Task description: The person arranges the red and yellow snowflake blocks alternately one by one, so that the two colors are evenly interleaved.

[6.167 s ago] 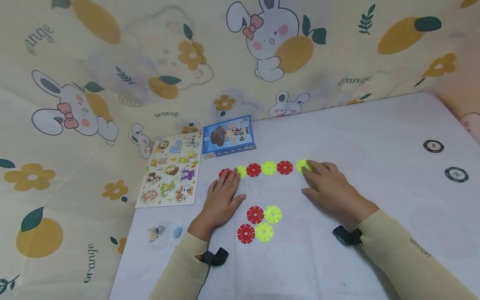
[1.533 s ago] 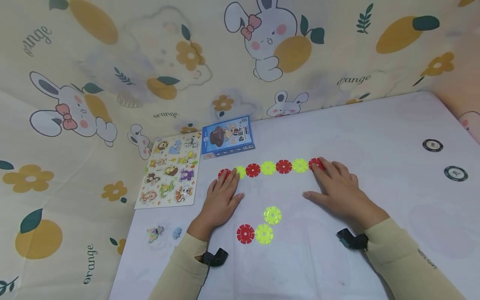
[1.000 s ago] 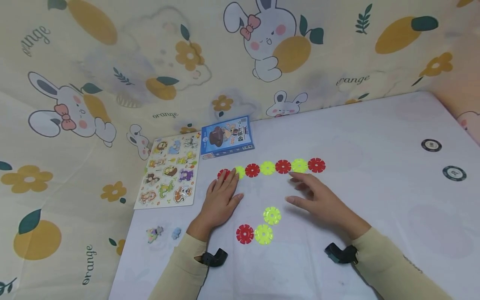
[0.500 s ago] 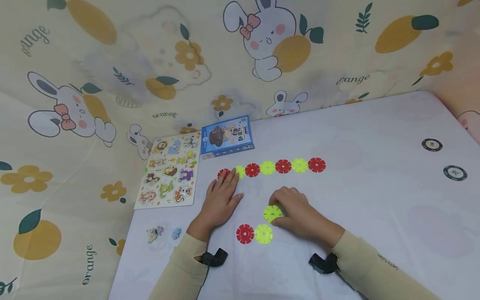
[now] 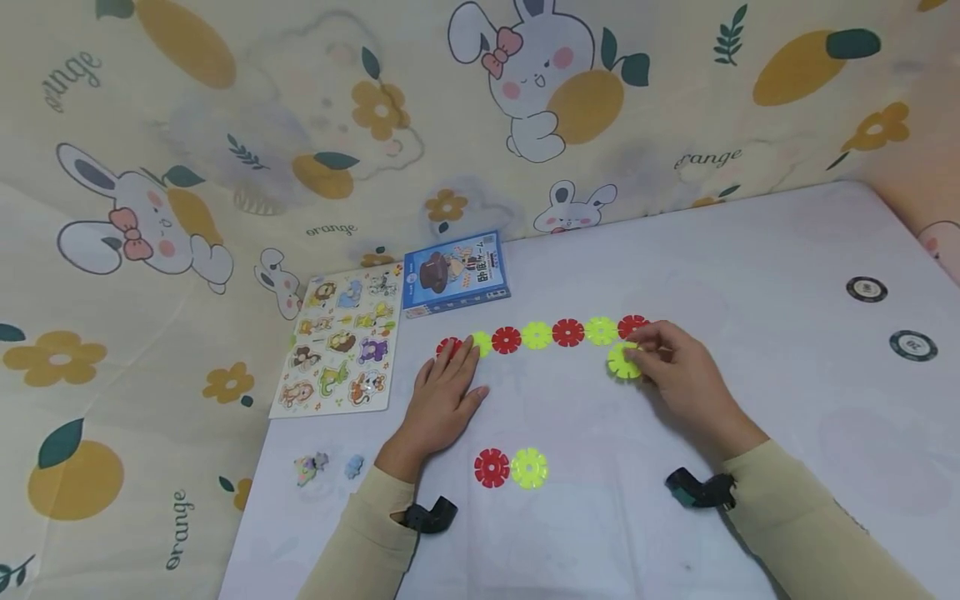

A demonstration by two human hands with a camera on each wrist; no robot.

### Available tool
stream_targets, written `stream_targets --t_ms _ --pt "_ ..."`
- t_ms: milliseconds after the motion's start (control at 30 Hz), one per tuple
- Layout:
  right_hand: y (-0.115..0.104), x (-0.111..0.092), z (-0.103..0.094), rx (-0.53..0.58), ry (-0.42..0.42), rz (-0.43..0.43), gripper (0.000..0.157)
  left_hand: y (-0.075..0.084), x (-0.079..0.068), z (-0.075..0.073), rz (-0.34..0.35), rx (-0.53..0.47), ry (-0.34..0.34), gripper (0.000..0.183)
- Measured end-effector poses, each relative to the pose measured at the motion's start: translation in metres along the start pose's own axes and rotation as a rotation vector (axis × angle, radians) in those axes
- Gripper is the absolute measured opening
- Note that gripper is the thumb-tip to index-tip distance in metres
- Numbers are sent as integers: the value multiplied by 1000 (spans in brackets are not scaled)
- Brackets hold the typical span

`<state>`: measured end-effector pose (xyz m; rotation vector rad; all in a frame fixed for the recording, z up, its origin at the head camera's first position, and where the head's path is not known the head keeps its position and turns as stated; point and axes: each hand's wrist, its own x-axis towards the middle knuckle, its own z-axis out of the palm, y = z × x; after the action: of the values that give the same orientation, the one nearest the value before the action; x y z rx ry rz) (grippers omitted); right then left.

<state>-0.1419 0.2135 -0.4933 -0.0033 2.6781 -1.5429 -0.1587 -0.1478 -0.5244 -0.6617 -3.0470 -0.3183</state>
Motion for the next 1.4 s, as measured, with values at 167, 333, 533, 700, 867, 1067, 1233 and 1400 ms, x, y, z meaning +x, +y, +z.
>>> stream_targets --t_ms 167,333,533,700,867,1067,1233,1400 --pt "24 5 -32 -20 124 86 46 0 0 0 2 -4 8 71" --pt "35 9 -46 -27 170 121 48 0 0 0 12 -8 24 71" --pt "34 8 -44 -160 200 60 46 -1 -1 2 15 -17 25 70" --pt "28 3 -36 -402 103 -77 58 -1 -1 2 13 -17 18 71" --pt "26 -1 -32 -594 -23 -143 73 -1 -1 2 10 -14 16 71" --pt "25 -7 -37 -590 -87 -164 76 -1 -1 2 10 -7 15 71" --pt "27 -9 -38 -604 -86 -198 81 -1 -1 1 9 -2 13 71" --pt "28 -7 -34 -648 -77 -198 86 0 0 1 4 5 10 71"
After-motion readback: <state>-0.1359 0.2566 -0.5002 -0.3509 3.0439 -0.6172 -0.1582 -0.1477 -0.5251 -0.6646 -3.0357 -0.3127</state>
